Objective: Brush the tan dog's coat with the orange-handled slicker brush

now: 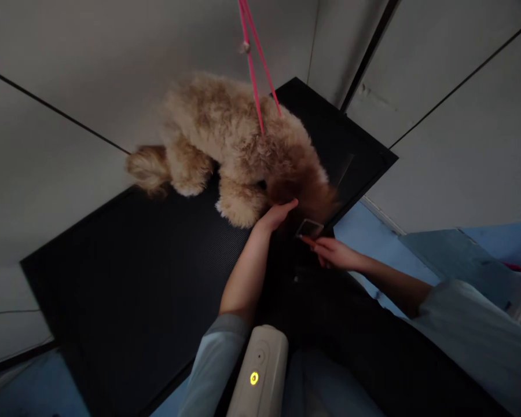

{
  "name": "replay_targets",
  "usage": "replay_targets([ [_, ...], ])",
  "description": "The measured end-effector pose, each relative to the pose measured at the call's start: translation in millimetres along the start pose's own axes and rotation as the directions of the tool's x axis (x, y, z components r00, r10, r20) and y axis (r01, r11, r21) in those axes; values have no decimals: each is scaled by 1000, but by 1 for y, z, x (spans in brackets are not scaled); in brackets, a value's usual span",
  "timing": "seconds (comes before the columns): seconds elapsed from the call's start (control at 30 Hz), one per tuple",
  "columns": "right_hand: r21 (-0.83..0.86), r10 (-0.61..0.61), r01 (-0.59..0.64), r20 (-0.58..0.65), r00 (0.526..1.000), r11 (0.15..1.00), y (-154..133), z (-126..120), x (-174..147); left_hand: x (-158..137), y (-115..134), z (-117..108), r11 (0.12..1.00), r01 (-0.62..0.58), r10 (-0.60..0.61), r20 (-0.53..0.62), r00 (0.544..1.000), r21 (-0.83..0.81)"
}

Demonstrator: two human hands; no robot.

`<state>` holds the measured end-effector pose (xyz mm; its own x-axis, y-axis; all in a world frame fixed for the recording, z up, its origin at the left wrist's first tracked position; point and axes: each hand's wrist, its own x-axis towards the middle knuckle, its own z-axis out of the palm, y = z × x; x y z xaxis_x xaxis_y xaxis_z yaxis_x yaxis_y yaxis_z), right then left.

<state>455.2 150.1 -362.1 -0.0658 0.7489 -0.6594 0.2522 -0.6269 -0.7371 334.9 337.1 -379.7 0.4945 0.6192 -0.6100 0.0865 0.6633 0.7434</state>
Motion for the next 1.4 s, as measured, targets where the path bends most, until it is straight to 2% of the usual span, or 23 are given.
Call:
replay_targets([
  [0.07, -48, -140, 135, -147, 979, 990, -14, -22, 12, -1, 0, -2, 1000, 8, -9, 13, 1000, 28],
  [0.1, -103, -166, 147, -204, 965, 984, -18, -37, 17, -1, -1, -2, 999, -23, 23, -5, 1000, 23],
  [0.2, -322, -90, -9, -291, 952, 947, -17, -86, 16, 0, -8, -2, 992, -122, 119, -85, 989, -32],
  [0.3, -488, 4, -225, -413, 911, 843, -15, -114, -2, 2, -16, 5, 984, -117, 103, -108, 989, -132],
  [0.37, -518, -37, -221, -441, 897, 826, -23, -111, -8, 1, -19, 10, 976, -95, 72, -120, 990, -195],
  [0.47, -491, -227, 59, -290, 930, 869, -38, -90, 4, -4, -17, 13, 973, -41, 17, -109, 994, -228],
  [0.53, -464, -316, 190, -212, 925, 865, -38, -82, 18, -8, -13, 11, 970, -65, 37, -120, 992, -236],
  [0.57, -462, -318, 191, -215, 923, 866, -33, -83, 24, -10, -11, 9, 968, -98, 67, -140, 988, -231],
  [0.63, -471, -258, 108, -267, 928, 875, -16, -91, 29, -11, -7, 6, 973, -172, 142, -187, 972, -155],
  [0.7, -479, -193, 14, -327, 925, 878, 4, -103, 24, -11, -5, 4, 976, -216, 213, -183, 960, 6],
  [0.77, -496, -174, -31, -362, 916, 868, 20, -112, 16, -12, -3, 3, 944, -271, 298, -131, 946, 189],
  [0.83, -517, -183, -44, -380, 907, 855, 30, -119, 9, -16, 1, 1, 871, -323, 377, -83, 922, 369],
  [0.9, -548, -161, -106, -418, 894, 830, 38, -127, 5, -23, 9, -2, 758, -329, 452, -89, 888, 564],
  [0.93, -561, -133, -172, -461, 878, 810, 42, -131, 3, -28, 13, -5, 687, -332, 510, -103, 854, 647],
  [1.03, -574, -89, -330, -582, 808, 750, 47, -136, 1, -38, 29, -11, 492, -432, 718, -72, 692, 756],
  [1.07, -581, -110, -318, -582, 805, 749, 44, -132, 1, -38, 34, -12, 457, -492, 753, -27, 658, 741],
  [1.1, -599, -155, -248, -540, 827, 762, 37, -124, 1, -36, 38, -12, 453, -546, 757, 19, 653, 704],
  [1.17, -624, -286, 17, -332, 899, 781, 11, -100, 7, -28, 44, -10, 531, -594, 702, 79, 708, 604],
  [1.2, -608, -360, 178, -191, 913, 774, -6, -87, 13, -23, 46, -9, 591, -583, 663, 76, 745, 557],
  [1.23, -584, -417, 308, -59, 907, 752, -24, -78, 20, -18, 48, -9, 649, -557, 628, 48, 777, 518],
  [1.27, -583, -465, 377, -1, 885, 719, -40, -74, 29, -13, 49, -9, 701, -521, 596, 1, 803, 487],
  [1.33, -618, -530, 382, -67, 846, 687, -62, -86, 43, -6, 50, -13, 783, -460, 546, -110, 831, 418],
  [1.4, -635, -563, 309, -243, 790, 708, -67, -121, 48, -3, 51, -17, 855, -411, 484, -200, 852, 316],
])
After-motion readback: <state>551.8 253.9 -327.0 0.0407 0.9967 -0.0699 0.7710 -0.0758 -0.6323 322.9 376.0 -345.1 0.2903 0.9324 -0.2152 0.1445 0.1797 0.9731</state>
